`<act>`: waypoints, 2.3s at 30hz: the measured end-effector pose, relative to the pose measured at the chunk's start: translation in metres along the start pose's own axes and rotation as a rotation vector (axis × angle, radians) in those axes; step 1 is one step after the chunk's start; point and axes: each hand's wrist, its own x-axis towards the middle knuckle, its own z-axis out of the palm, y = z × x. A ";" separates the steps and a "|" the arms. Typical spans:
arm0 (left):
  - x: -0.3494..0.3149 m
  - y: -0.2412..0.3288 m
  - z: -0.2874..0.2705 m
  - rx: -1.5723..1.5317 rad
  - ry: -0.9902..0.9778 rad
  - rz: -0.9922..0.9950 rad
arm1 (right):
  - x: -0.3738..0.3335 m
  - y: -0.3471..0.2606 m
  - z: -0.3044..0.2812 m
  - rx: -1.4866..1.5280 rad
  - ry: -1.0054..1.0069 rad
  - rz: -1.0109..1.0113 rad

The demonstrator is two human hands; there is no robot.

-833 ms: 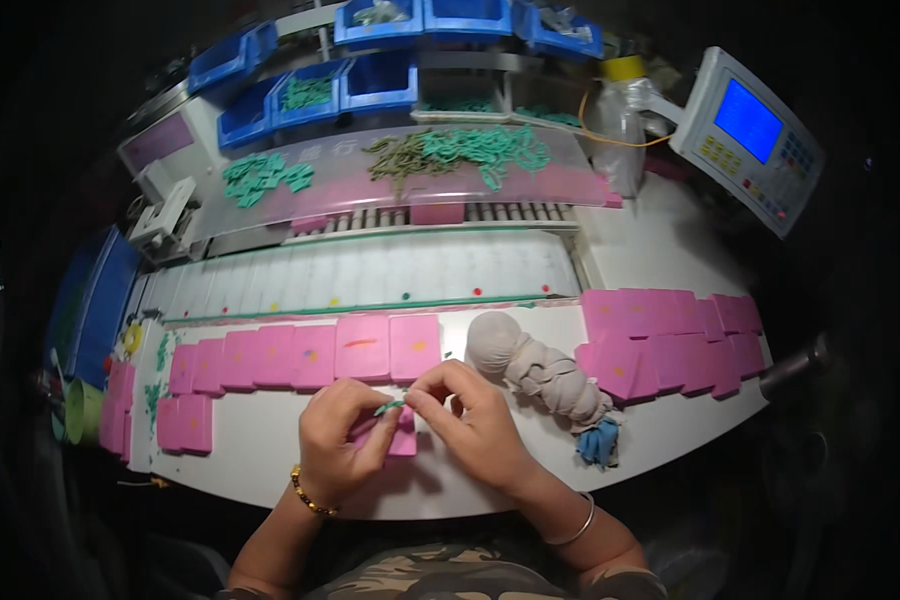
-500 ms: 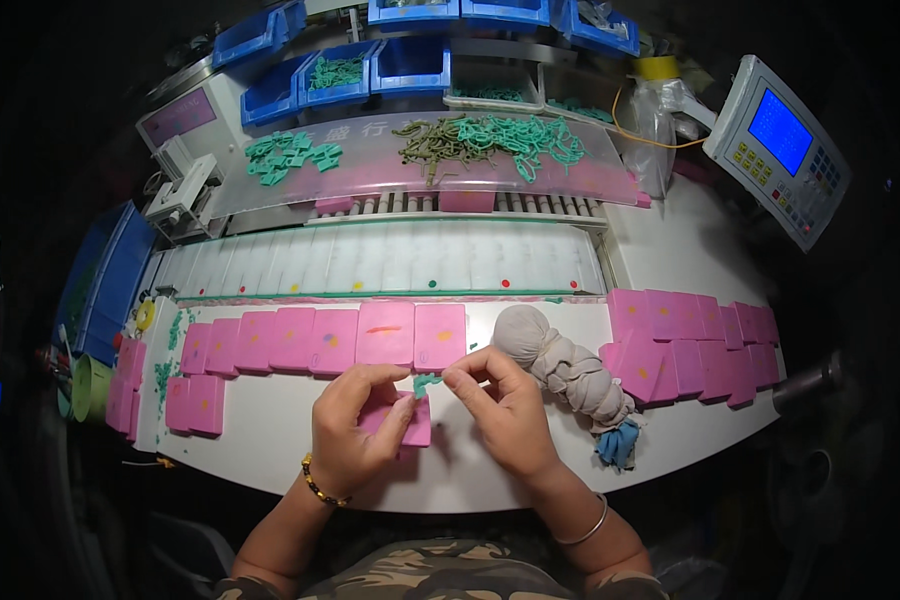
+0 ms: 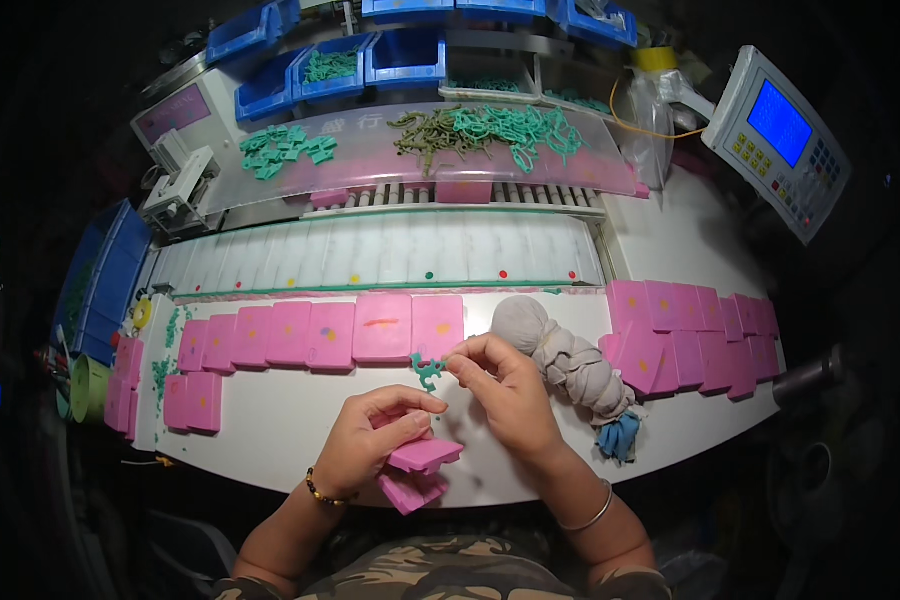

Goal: Assembling green plastic components into pink plastic molds at a production workstation.

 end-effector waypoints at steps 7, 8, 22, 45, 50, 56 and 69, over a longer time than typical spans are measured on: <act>0.002 -0.005 0.000 0.005 0.019 -0.004 | 0.000 0.001 -0.004 0.018 -0.019 0.025; 0.003 -0.006 0.000 0.005 0.019 -0.004 | 0.000 0.002 -0.005 0.019 -0.029 0.026; 0.002 0.005 -0.003 0.356 0.277 0.328 | -0.003 -0.004 -0.010 -0.213 -0.072 -0.106; -0.001 0.004 -0.012 0.039 0.064 0.083 | -0.010 -0.010 0.003 -0.246 -0.114 -0.322; -0.013 0.013 -0.050 0.065 0.139 0.056 | -0.008 -0.017 0.010 -0.155 -0.090 -0.248; -0.048 0.094 -0.191 0.064 0.580 0.413 | -0.008 -0.018 -0.016 -0.639 0.015 -0.389; -0.011 0.053 -0.121 -0.319 0.492 0.235 | -0.017 -0.031 0.005 -0.812 -0.094 -0.711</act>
